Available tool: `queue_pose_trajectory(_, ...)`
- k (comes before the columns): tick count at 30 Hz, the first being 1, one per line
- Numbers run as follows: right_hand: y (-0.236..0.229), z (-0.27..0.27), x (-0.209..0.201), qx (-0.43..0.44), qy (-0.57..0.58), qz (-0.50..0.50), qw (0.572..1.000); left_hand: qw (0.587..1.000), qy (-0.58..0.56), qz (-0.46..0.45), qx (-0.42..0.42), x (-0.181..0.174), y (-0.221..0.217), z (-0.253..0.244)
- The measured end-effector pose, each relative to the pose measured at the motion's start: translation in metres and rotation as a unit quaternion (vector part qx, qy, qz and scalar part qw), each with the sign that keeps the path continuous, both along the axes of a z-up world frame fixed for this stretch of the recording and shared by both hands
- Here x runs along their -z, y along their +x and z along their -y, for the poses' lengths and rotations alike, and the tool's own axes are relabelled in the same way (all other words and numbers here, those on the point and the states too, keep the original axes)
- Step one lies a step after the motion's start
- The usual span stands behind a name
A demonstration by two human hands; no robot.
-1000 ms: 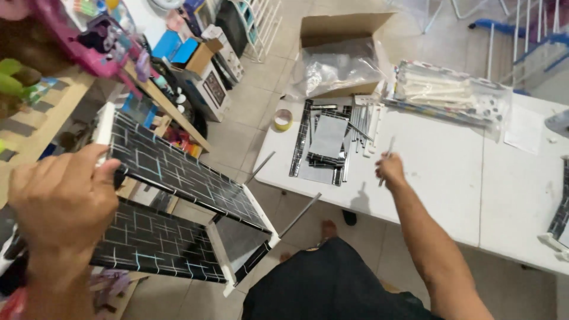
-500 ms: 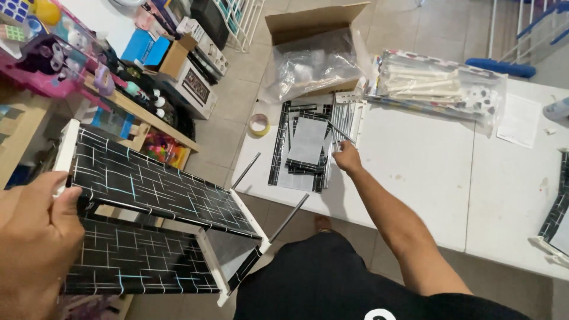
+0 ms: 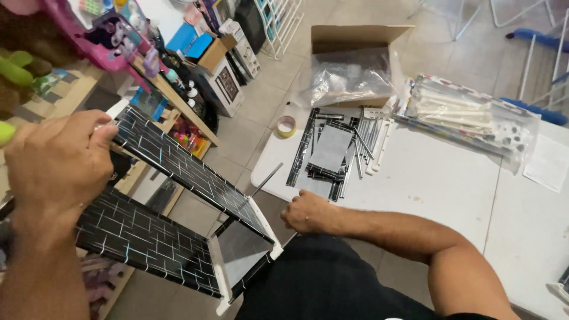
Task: Assembling a modular storage shelf unit by connecting plastic rods and fabric panels.
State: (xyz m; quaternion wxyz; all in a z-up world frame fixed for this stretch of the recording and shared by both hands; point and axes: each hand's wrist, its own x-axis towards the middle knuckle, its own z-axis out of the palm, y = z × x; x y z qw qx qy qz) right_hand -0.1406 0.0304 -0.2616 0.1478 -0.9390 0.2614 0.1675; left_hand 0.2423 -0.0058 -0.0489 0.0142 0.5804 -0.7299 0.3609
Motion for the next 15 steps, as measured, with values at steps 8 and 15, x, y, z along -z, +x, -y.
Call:
queue_pose_trajectory(8,0.017,-0.042,-0.074,-0.092,0.053,0.043,0.993,0.990,0.053,-0.130,-0.033,0.009,0.065,0.013)
queue_pose_trajectory(15,0.031,-0.036,-0.083,-0.045,-0.129,0.353,0.926,0.944,0.183,-0.258,0.093,0.000,-0.018,-0.040)
